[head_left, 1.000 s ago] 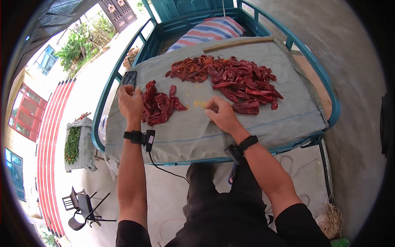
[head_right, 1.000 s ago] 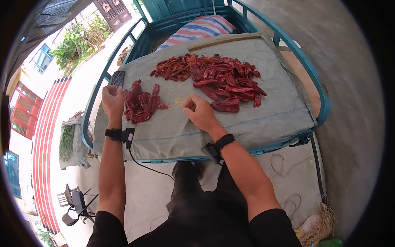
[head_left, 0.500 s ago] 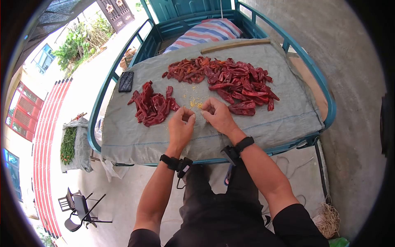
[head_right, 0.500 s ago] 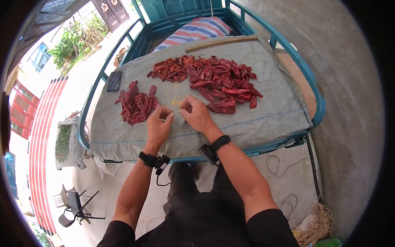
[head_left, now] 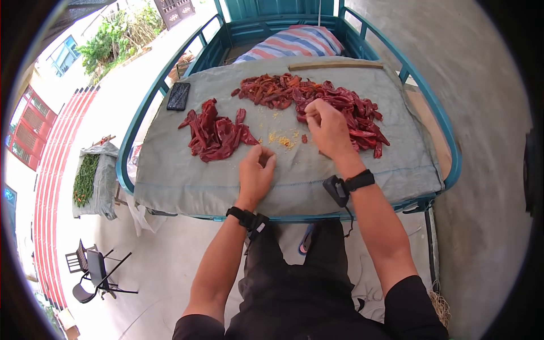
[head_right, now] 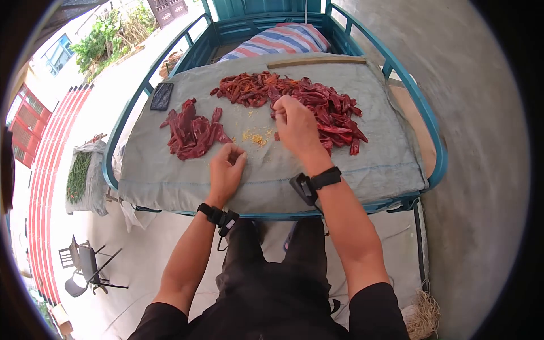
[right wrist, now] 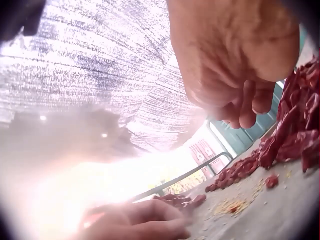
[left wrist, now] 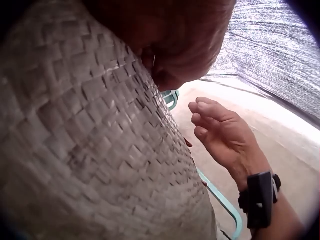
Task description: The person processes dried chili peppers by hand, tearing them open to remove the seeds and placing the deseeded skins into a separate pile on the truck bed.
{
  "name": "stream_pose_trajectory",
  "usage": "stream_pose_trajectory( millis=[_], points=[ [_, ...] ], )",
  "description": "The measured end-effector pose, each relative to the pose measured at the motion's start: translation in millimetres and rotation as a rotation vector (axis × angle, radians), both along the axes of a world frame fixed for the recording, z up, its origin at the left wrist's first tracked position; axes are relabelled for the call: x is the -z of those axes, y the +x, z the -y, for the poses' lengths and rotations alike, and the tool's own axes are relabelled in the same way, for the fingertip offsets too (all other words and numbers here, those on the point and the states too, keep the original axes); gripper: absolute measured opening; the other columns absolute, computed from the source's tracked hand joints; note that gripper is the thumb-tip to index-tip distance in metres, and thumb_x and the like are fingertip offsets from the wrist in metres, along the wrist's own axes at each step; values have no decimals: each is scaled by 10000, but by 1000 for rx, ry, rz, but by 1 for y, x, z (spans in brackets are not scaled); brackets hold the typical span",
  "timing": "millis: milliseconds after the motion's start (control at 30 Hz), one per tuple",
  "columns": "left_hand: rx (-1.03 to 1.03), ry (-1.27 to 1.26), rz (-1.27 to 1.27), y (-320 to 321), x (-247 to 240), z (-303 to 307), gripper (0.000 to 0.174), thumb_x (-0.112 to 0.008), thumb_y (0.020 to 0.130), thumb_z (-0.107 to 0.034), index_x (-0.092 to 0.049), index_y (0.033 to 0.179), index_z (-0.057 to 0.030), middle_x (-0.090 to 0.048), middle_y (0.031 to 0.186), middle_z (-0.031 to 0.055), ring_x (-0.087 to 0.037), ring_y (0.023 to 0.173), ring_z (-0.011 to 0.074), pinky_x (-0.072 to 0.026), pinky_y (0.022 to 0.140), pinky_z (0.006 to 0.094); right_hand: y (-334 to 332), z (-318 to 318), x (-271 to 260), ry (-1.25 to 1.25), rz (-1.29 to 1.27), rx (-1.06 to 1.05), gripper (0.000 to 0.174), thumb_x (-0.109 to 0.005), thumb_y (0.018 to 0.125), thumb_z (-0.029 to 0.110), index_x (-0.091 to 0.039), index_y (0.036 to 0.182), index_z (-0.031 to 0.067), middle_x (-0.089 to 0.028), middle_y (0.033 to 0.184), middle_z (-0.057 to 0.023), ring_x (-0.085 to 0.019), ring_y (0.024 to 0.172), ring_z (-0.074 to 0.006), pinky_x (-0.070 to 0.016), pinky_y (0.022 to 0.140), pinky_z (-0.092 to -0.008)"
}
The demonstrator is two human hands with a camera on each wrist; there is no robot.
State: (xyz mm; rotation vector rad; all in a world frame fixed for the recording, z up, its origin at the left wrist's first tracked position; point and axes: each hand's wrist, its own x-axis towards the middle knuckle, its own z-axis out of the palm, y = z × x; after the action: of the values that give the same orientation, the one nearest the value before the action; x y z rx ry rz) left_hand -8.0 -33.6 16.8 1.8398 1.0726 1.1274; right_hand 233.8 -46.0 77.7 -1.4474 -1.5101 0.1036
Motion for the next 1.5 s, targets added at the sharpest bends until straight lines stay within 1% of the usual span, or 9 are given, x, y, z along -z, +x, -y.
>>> stream_pose_trajectory(
  millis=[100, 200, 500, 600, 800, 1133, 1233, 1333, 1500],
  points=[
    [-4, 1, 16, 1, 5, -2, 107, -762, 965, -63, -694, 1015, 3, -728, 875, 106, -698, 785, 204, -556, 758, 359, 23, -11, 10, -72, 373, 152, 230, -710, 937, 13, -663, 1162, 25, -724, 1179, -169, -708, 1108, -417, -608, 893, -491],
    [11, -18, 22, 1, 5, -3, 82, -749, 996, -68, -704, 1017, -3, -718, 858, 25, -645, 787, 91, -531, 748, 295, 32, -17, 23, -208, 550, 214, 294, -685, 931, -12, -654, 1218, 44, -688, 1219, -162, -675, 1187, -401, -606, 945, -511],
    [13, -43, 52, 2, 6, -5, 90, -758, 992, -70, -709, 1024, -2, -712, 846, 18, -651, 788, 93, -528, 738, 292, 36, -26, 10, -104, 503, 193, 133, -706, 919, 69, -685, 1050, 61, -689, 1101, -160, -687, 1104, -393, -598, 923, -531],
    [12, -49, 29, 1, 3, -3, 88, -759, 990, -68, -710, 1026, -4, -711, 844, 21, -648, 780, 97, -528, 738, 291, 37, -23, -2, -201, 386, 178, 174, -715, 921, 104, -695, 1086, 55, -710, 1096, -186, -711, 1085, -417, -594, 933, -537],
    [21, -5, 57, 1, 5, -4, 82, -763, 984, -56, -712, 1027, -9, -705, 834, 31, -651, 772, 102, -538, 741, 300, 29, -15, 28, -521, 613, 211, 327, -784, 917, 172, -711, 1186, 0, -724, 1229, -260, -723, 1194, -445, -605, 984, -528],
    [9, -68, 48, 3, 0, 0, 77, -761, 990, -54, -708, 1021, -7, -705, 841, 28, -642, 767, 107, -525, 724, 300, 8, -16, 19, -582, 540, 266, 371, -785, 924, 121, -707, 1253, -30, -702, 1297, -255, -733, 1193, -441, -611, 1005, -521],
    [20, -71, 44, 2, 3, -2, 91, -759, 983, -53, -708, 1045, -11, -732, 850, 90, -689, 760, 188, -553, 733, 346, 11, -21, 22, -583, 520, 273, 457, -834, 899, 207, -702, 1283, -2, -717, 1290, -233, -719, 1211, -415, -598, 1006, -507],
    [26, -72, 66, 2, 1, -1, 72, -759, 999, -55, -706, 1019, -10, -682, 810, 5, -625, 763, 90, -512, 715, 288, 5, -11, 9, -428, 375, 237, 292, -810, 888, 153, -714, 1102, -23, -742, 1198, -262, -749, 1120, -422, -609, 934, -510],
    [53, -154, 173, 2, -4, 0, 185, -731, 1041, -76, -658, 1187, 11, -718, 992, 41, -663, 832, 98, -556, 768, 292, -21, -6, 11, -392, -119, -100, 356, -874, 889, 243, -731, 1067, -31, -774, 961, -178, -755, 874, -301, -585, 780, -446]
  ],
)
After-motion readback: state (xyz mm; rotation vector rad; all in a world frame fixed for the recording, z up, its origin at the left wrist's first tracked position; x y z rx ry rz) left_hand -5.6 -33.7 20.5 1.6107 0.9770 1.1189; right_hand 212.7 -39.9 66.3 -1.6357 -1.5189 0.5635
